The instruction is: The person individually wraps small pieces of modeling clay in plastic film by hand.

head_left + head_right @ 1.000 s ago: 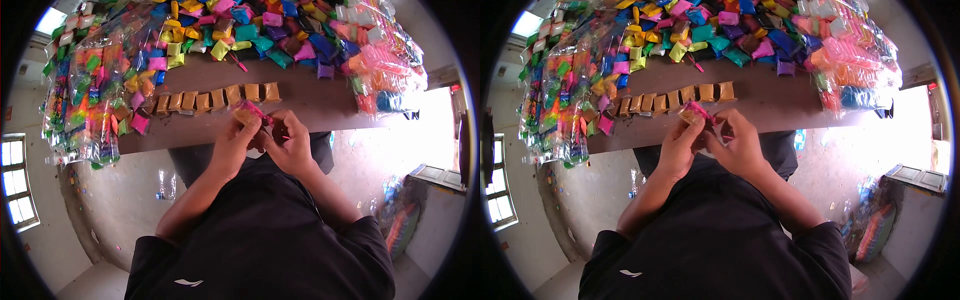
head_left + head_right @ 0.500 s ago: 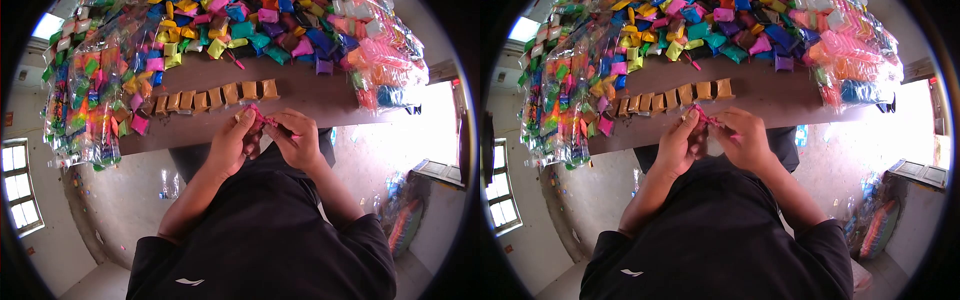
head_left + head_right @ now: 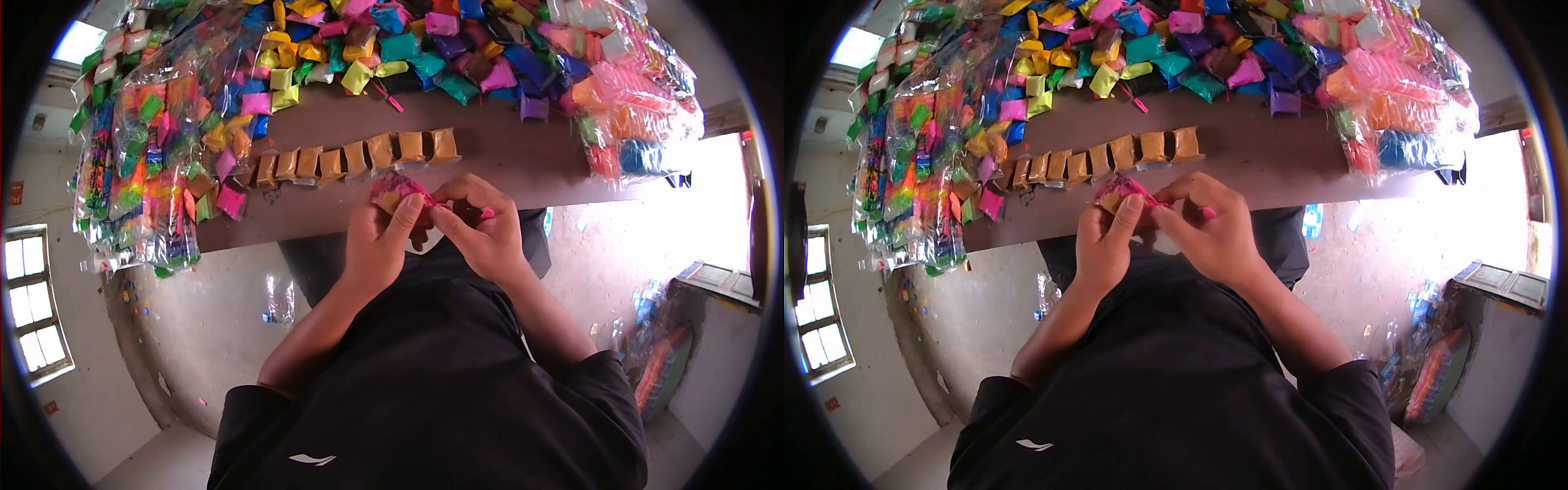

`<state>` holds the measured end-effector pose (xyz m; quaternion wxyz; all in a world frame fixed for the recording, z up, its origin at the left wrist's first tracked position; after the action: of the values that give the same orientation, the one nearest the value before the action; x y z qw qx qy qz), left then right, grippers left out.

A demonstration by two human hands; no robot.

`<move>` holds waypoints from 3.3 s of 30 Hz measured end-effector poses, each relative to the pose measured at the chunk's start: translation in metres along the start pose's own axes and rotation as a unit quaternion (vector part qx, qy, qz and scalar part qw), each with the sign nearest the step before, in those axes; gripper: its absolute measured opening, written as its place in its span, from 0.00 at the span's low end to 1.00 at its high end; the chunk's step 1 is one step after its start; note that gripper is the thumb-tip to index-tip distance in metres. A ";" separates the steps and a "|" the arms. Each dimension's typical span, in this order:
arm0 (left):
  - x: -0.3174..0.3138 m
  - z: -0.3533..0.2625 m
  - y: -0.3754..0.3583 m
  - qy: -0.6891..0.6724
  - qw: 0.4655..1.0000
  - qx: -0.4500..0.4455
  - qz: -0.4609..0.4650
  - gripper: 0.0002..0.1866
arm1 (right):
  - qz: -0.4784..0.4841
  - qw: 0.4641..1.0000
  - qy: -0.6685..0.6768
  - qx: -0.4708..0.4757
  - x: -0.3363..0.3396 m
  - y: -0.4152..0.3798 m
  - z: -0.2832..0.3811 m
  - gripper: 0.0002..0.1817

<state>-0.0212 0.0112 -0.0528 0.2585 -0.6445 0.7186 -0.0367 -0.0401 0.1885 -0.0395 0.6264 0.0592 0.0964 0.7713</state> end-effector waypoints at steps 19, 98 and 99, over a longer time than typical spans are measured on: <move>0.042 -0.018 0.011 -0.132 0.975 -0.044 0.173 0.19 | 0.121 0.981 -0.133 -0.073 0.022 0.005 0.008 0.15; 0.015 -0.014 -0.017 0.314 0.926 -0.204 -0.038 0.13 | 0.084 0.993 -0.052 0.062 0.014 0.004 0.027 0.13; 0.013 -0.014 -0.017 0.306 0.932 -0.193 -0.033 0.13 | 0.059 0.995 -0.069 0.052 0.013 0.004 0.028 0.14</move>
<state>-0.0118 -0.0083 -0.0384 -0.1042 -0.6625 0.7348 -0.1012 -0.0405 0.2020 -0.0118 0.5810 0.1503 0.0890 0.7949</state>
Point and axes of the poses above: each hand's wrist, its own y-axis towards the middle knuckle, its own x-axis out of the back of the hand, z = x × y, the point moved 1 cm from there along y, towards the middle knuckle, and after that the axes turned 12 degrees about x, right-handed, at the moved point
